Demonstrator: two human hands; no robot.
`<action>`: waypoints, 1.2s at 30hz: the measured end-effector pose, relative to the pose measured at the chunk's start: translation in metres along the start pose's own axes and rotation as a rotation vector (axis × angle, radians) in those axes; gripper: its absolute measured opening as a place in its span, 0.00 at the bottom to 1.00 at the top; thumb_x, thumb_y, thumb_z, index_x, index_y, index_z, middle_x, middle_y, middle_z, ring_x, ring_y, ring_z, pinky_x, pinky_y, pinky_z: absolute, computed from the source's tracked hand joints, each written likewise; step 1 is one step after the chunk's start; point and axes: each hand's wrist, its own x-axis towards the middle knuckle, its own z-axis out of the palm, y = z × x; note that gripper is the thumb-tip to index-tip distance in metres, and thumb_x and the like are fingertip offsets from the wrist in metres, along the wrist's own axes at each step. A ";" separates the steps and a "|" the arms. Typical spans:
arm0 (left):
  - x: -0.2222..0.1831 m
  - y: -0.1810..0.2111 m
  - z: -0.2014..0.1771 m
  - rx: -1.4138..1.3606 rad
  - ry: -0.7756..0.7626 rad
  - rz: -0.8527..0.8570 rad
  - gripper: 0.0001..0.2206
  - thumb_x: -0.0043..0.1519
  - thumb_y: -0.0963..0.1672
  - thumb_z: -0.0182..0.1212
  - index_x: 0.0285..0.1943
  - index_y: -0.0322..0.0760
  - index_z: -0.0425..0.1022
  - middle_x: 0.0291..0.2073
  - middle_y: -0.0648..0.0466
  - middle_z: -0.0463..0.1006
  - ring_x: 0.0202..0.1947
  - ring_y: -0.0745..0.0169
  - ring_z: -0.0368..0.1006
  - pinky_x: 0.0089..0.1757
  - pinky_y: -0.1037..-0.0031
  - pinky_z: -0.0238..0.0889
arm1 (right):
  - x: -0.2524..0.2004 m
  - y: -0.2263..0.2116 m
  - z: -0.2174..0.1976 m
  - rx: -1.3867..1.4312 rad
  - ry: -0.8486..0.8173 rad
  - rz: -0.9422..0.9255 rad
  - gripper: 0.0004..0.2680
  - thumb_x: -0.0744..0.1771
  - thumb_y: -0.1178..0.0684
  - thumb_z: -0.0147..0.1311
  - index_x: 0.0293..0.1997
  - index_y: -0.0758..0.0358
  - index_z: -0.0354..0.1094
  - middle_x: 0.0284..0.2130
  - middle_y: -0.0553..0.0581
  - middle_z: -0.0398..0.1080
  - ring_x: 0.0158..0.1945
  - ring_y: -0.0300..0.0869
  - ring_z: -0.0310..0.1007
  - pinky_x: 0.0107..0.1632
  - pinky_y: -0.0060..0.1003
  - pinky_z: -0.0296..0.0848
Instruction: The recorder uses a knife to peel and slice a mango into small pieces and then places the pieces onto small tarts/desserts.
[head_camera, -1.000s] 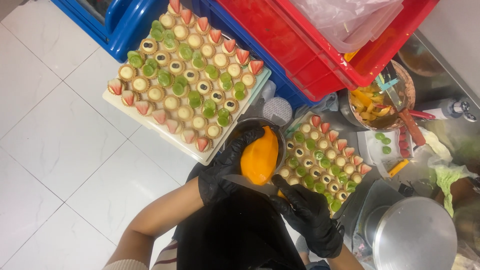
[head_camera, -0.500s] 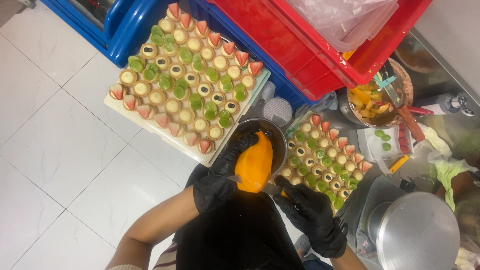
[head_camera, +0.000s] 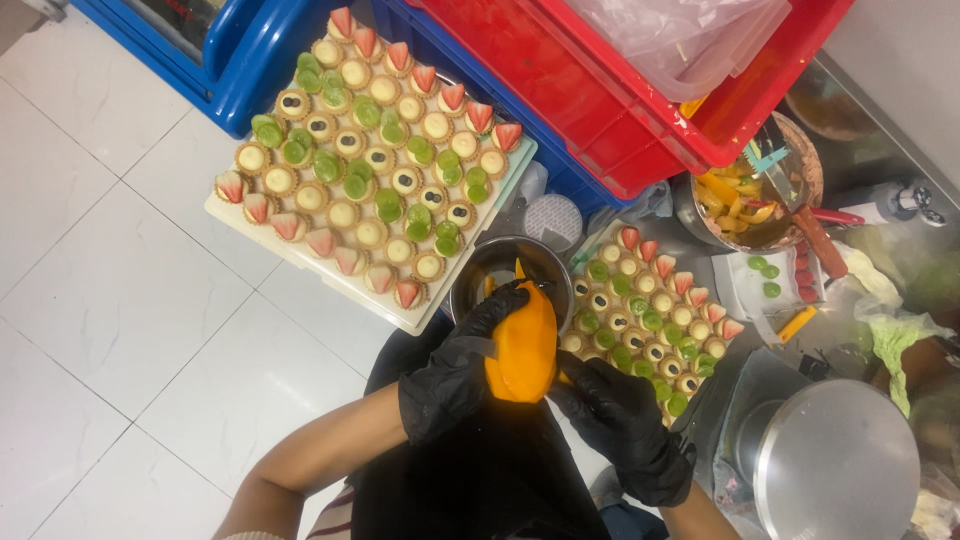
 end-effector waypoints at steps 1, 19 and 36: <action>0.001 0.000 -0.001 0.000 0.000 0.002 0.25 0.50 0.45 0.69 0.59 0.38 0.73 0.44 0.50 0.82 0.44 0.55 0.81 0.47 0.66 0.77 | -0.005 0.005 -0.001 0.001 -0.001 -0.002 0.16 0.64 0.55 0.66 0.55 0.65 0.70 0.31 0.56 0.74 0.28 0.41 0.75 0.30 0.33 0.73; 0.044 -0.032 -0.060 -0.137 0.042 -0.132 0.19 0.72 0.50 0.54 0.63 0.33 0.70 0.48 0.46 0.79 0.45 0.53 0.77 0.47 0.64 0.74 | -0.026 0.057 0.036 0.205 -0.073 0.553 0.13 0.65 0.54 0.62 0.54 0.62 0.76 0.23 0.53 0.74 0.24 0.35 0.73 0.30 0.31 0.72; 0.065 -0.056 -0.129 -0.297 -0.001 -0.188 0.20 0.73 0.50 0.49 0.66 0.32 0.69 0.53 0.44 0.78 0.52 0.51 0.76 0.53 0.63 0.70 | -0.054 0.086 0.109 0.474 -0.061 0.830 0.16 0.67 0.49 0.52 0.62 0.59 0.70 0.39 0.56 0.82 0.41 0.35 0.81 0.42 0.33 0.77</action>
